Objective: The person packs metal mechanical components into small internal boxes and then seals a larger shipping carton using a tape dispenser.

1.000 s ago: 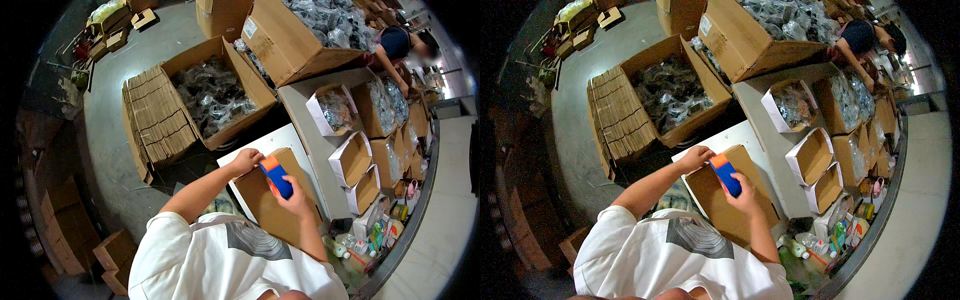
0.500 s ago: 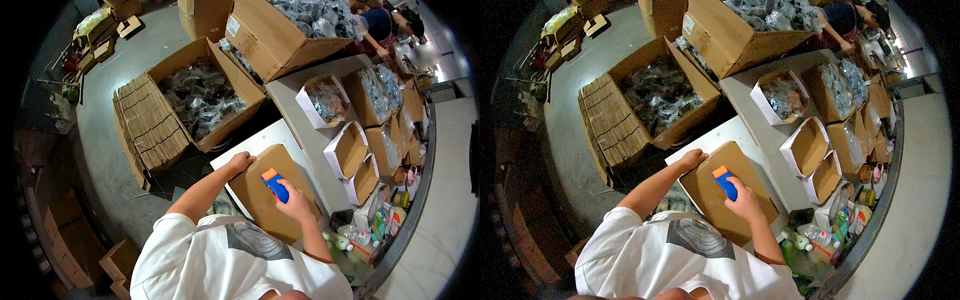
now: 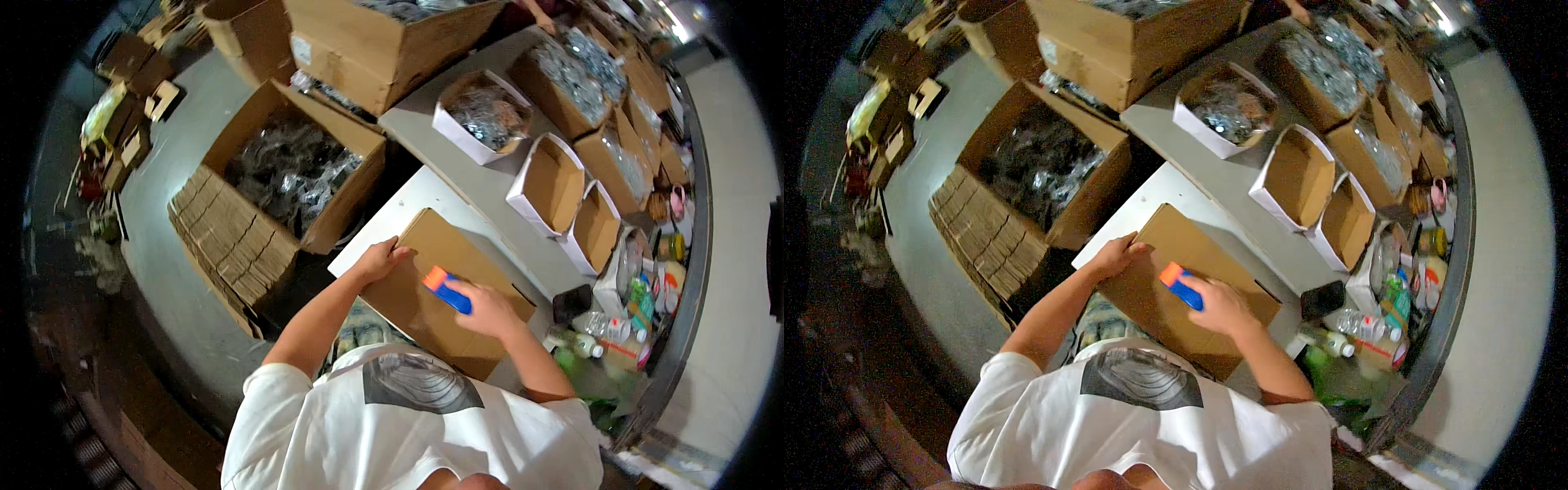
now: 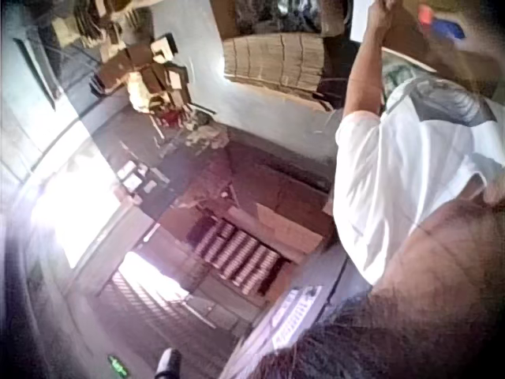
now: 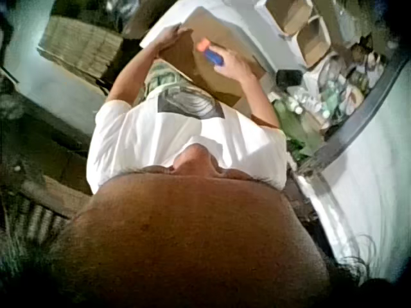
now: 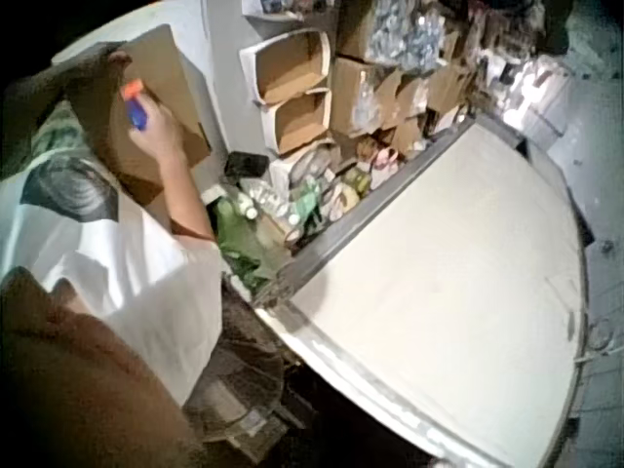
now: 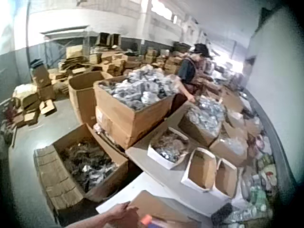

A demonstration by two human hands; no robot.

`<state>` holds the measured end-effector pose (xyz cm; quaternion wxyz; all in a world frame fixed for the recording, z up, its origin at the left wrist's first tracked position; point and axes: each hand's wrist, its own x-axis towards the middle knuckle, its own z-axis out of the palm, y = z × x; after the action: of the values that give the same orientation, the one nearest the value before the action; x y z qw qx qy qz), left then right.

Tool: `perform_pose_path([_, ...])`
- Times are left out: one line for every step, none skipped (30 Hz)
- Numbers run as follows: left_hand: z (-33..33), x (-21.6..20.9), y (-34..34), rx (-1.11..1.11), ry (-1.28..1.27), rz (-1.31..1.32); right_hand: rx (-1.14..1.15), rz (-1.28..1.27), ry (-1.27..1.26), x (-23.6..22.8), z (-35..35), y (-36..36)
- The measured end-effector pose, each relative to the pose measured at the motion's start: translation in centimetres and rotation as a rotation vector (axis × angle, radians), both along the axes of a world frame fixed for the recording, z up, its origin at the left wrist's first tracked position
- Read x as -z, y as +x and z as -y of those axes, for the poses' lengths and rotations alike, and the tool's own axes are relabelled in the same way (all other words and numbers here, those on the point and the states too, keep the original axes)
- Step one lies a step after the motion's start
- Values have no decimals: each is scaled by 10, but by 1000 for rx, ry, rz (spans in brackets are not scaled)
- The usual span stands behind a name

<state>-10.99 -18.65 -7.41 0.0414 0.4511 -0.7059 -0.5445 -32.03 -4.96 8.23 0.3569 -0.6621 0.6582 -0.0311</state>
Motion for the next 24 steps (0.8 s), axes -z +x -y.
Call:
perform_pose_path([2,-8,-6,27,5,20,39,-2,-12,-2,-18,-19])
perform_pose_path([2,1,-1,44,-5,31,39,-35,78,-3,-36,-34])
perform_pose_path([1,18,6,-8,-10,-29,36,-67,168,-6,-48,-40])
perform_pose_path([-1,18,3,-39,-7,-100,70,-62,164,-9,-57,-42])
perform_pose_path([-5,17,3,-4,-11,-97,52,-87,176,-14,-64,-42])
perform_pose_path([-6,-2,-7,13,52,-49,53,-117,186,-16,-73,-47])
perform_pose_path([-7,-15,-8,16,106,12,95,-108,172,-1,-86,-56])
perform_pose_path([-15,4,14,199,-63,131,376,137,-104,26,-104,-67])
perform_pose_path([-22,24,36,384,-232,251,654,383,-385,51,-118,-76])
perform_pose_path([-29,-15,18,533,-107,309,974,291,-394,69,-143,-91])
perform_pose_path([-41,48,95,694,-343,15,1210,278,-393,85,-141,-85])
perform_pose_path([-33,3,42,1030,-37,357,1303,207,-298,126,-180,-106])
perform_pose_path([-33,-66,-10,1318,256,763,1386,166,-190,158,-214,-114])
perform_pose_path([-21,-86,-27,1313,251,662,1424,196,-198,163,-211,-105])
perform_pose_path([-11,-93,-48,1324,247,547,1373,445,-233,156,-203,-101])
perform_pose_path([10,-58,-53,1208,14,127,1285,698,-279,145,-188,-98])
perform_pose_path([18,-57,-95,1073,-88,119,1332,707,-298,133,-184,-98])
perform_pose_path([13,-72,-150,919,-65,178,1327,680,-298,119,-186,-100])
perform_pose_path([16,-58,-176,984,-107,19,1295,667,-303,112,-179,-98])
perform_pose_path([12,-38,-205,1039,-35,-13,1345,669,-329,114,-177,-96])
perform_pose_path([1,-22,-230,1027,270,-29,1300,564,-379,116,-177,-94])
perform_pose_path([-16,-17,-252,1038,499,-93,1266,446,-422,118,-179,-94])
perform_pose_path([-28,-14,-268,1029,728,-144,1320,433,-443,110,-175,-93])
perform_pose_path([-29,-11,-276,1080,731,-128,1278,348,-383,92,-168,-90])
